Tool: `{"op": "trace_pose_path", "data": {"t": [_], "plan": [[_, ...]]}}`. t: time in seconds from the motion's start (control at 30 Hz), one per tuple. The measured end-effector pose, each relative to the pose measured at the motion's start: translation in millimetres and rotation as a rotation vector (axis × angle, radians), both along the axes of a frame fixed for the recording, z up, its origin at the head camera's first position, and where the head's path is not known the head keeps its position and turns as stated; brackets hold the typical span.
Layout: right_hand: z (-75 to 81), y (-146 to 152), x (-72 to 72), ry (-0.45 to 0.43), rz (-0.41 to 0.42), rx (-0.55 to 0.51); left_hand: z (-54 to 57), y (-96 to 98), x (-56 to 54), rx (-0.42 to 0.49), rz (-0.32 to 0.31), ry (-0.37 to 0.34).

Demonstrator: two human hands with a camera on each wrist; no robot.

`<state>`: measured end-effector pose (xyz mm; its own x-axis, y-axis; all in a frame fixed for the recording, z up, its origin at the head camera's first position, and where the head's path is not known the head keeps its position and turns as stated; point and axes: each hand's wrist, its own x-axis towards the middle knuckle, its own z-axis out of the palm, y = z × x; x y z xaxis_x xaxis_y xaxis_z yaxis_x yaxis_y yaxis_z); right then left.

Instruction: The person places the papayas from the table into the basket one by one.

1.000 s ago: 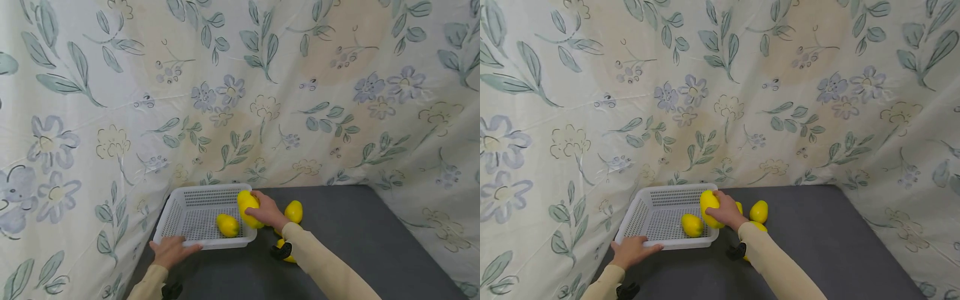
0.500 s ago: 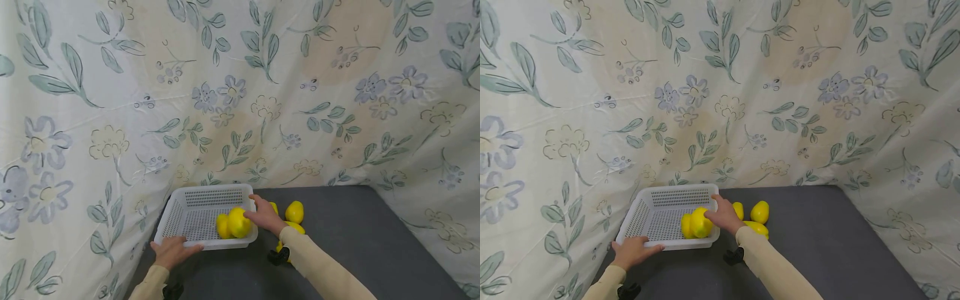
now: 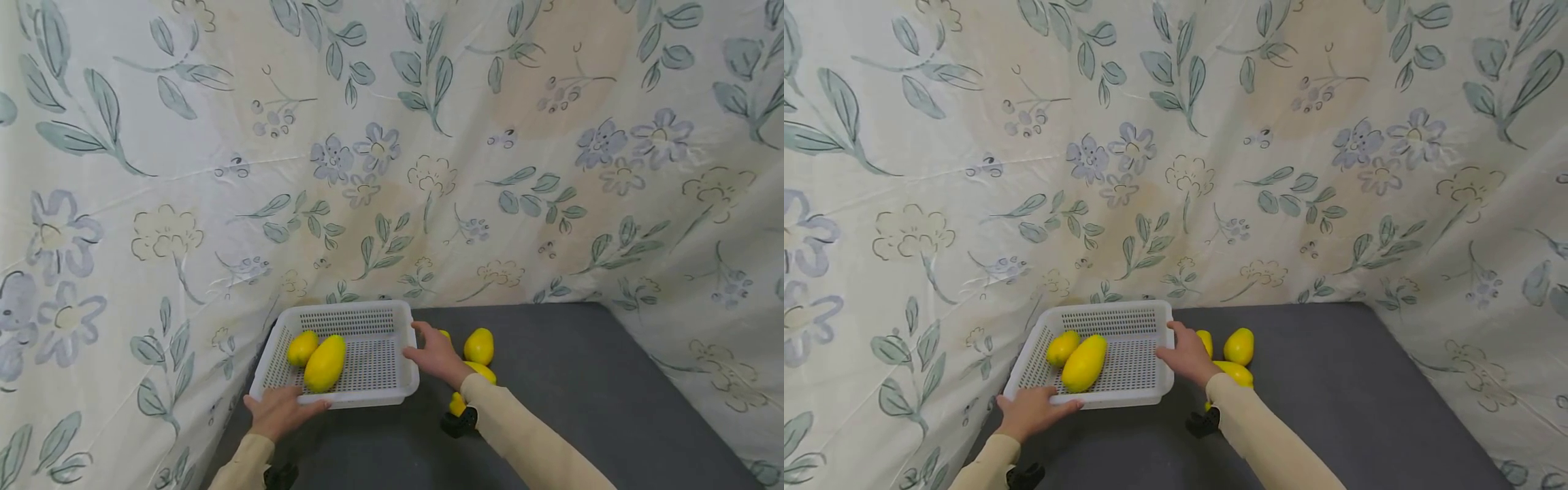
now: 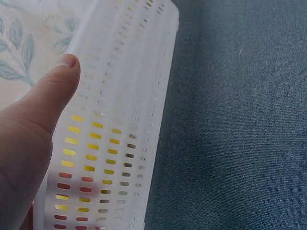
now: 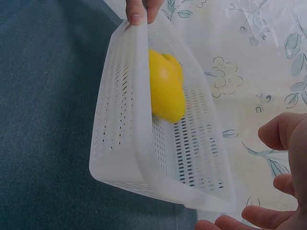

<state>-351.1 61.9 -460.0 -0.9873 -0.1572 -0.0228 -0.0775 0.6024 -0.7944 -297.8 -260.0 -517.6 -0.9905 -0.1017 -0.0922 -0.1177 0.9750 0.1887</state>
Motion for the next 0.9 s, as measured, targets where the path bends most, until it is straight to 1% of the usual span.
{"op": "trace_pose_path", "data": {"t": [0.2, 0.4, 0.6, 0.77, 0.9], "plan": [[-0.8, 3.9, 1.3, -0.014, -0.008, -0.015, 0.3, 1.6, -2.7, -0.003, -0.005, -0.011], [-1.6, 6.7, 1.9, -0.025, -0.045, 0.002, 1.6, 2.2, -4.1, -0.003, -0.015, -0.011], [4.9, 13.6, 2.5, -0.008, -0.045, 0.024, 1.6, 2.4, -5.6, -0.008, -0.006, -0.016], [7.8, 33.1, -2.3, 0.002, -0.062, 0.061, 0.8, 1.7, -5.7, -0.017, 0.010, -0.006], [6.4, 62.6, -2.3, -0.014, -0.071, 0.081, 1.5, 1.8, -5.1, -0.019, 0.019, -0.004]]}}
